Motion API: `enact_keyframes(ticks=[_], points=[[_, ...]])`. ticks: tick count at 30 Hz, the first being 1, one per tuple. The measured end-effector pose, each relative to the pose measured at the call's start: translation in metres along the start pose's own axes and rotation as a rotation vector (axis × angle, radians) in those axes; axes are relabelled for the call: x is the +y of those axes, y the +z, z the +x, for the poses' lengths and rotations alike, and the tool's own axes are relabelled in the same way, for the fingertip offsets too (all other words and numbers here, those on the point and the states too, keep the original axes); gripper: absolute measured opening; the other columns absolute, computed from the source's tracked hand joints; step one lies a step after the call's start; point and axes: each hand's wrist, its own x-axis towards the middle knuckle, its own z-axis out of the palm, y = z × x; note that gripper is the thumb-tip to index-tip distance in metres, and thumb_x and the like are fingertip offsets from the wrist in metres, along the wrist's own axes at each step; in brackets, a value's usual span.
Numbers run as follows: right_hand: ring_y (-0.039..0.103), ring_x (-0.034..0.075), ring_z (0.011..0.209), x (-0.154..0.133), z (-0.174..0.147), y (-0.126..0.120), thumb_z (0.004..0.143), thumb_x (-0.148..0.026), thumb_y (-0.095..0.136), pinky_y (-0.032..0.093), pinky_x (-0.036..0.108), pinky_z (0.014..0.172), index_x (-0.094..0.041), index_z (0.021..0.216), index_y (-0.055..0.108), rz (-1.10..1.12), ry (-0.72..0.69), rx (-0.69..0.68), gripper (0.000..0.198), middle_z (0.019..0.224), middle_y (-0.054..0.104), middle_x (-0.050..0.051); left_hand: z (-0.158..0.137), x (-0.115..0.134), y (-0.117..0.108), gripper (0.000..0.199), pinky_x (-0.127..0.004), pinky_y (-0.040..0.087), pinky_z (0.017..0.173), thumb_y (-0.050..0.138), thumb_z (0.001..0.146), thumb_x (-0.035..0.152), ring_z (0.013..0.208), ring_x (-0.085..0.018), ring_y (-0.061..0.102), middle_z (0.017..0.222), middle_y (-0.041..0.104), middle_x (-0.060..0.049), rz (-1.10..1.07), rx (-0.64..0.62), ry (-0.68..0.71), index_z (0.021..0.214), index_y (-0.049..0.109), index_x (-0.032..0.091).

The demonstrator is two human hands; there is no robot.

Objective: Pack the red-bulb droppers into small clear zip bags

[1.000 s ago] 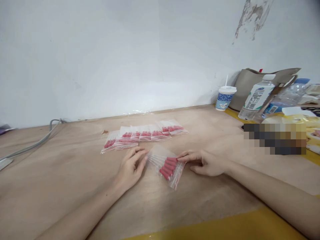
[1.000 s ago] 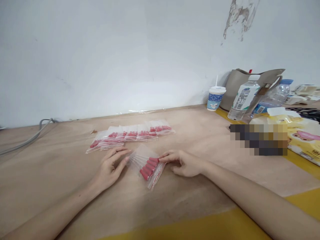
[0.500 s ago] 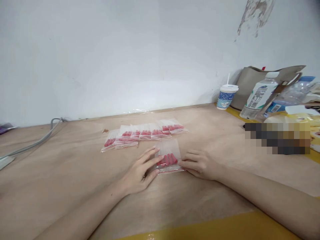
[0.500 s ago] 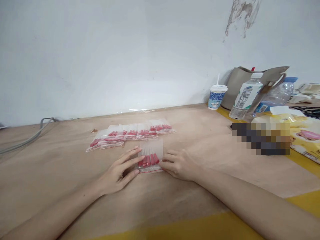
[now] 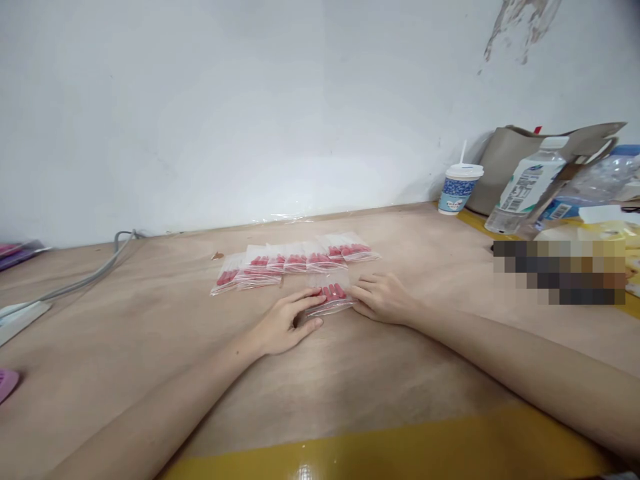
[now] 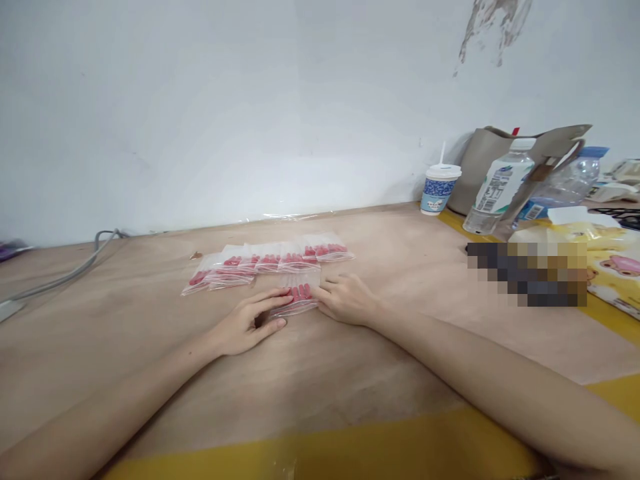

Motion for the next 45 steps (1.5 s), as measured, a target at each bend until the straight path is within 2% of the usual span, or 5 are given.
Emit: enact_keyframes(ticks=[4,10,23,30,45], points=[[0.052,0.013,0.065,-0.004,-0.004,0.000,0.089,-0.021,0.037,0.031,0.027,0.057,-0.019,0.078,0.061,-0.033,-0.077,0.024,0.026,0.070,0.064,0.004,0.001,-0.001,0.003,0.038,-0.040,0.042,0.097,0.053,0.085,0.029,0.118,-0.023,0.048,0.129,0.050,-0.010,0.062,0.070,0.039,0.122,0.053,0.020],[0.054,0.014,0.071,-0.008,-0.013,-0.005,0.089,-0.024,0.039,0.034,0.025,0.059,-0.019,0.076,0.062,0.084,0.059,0.066,0.027,0.074,0.063,0.006,-0.004,-0.002,0.008,0.023,-0.035,0.048,0.090,0.054,0.086,0.027,0.103,-0.020,0.058,0.110,0.062,-0.007,0.182,0.211,0.189,0.107,0.062,0.019],[0.053,0.015,0.074,-0.001,-0.010,-0.003,0.087,-0.019,0.041,0.031,0.028,0.059,-0.019,0.078,0.064,-0.013,-0.031,-0.005,0.025,0.074,0.064,0.004,0.004,0.000,0.012,0.025,-0.033,0.051,0.083,0.057,0.084,0.030,0.095,-0.019,0.061,0.104,0.064,-0.007,0.110,0.237,0.141,0.105,0.062,0.018],[0.055,0.015,0.077,-0.006,-0.010,-0.004,0.088,-0.023,0.043,0.033,0.028,0.059,-0.021,0.083,0.066,-0.062,-0.030,0.121,0.023,0.083,0.068,0.002,0.030,0.011,0.023,0.016,-0.028,0.051,0.079,0.048,0.087,0.020,0.088,-0.016,0.062,0.098,0.065,-0.006,0.299,0.271,0.294,0.093,0.062,0.016],[0.052,0.012,0.070,-0.009,-0.001,-0.005,0.085,-0.017,0.047,0.031,0.027,0.057,-0.017,0.071,0.064,-0.162,-0.138,0.308,0.021,0.066,0.064,0.002,0.051,0.013,0.032,0.021,-0.032,0.051,0.071,0.045,0.087,0.011,0.073,-0.017,0.063,0.078,0.068,-0.007,0.535,0.446,0.558,0.072,0.061,0.013]])
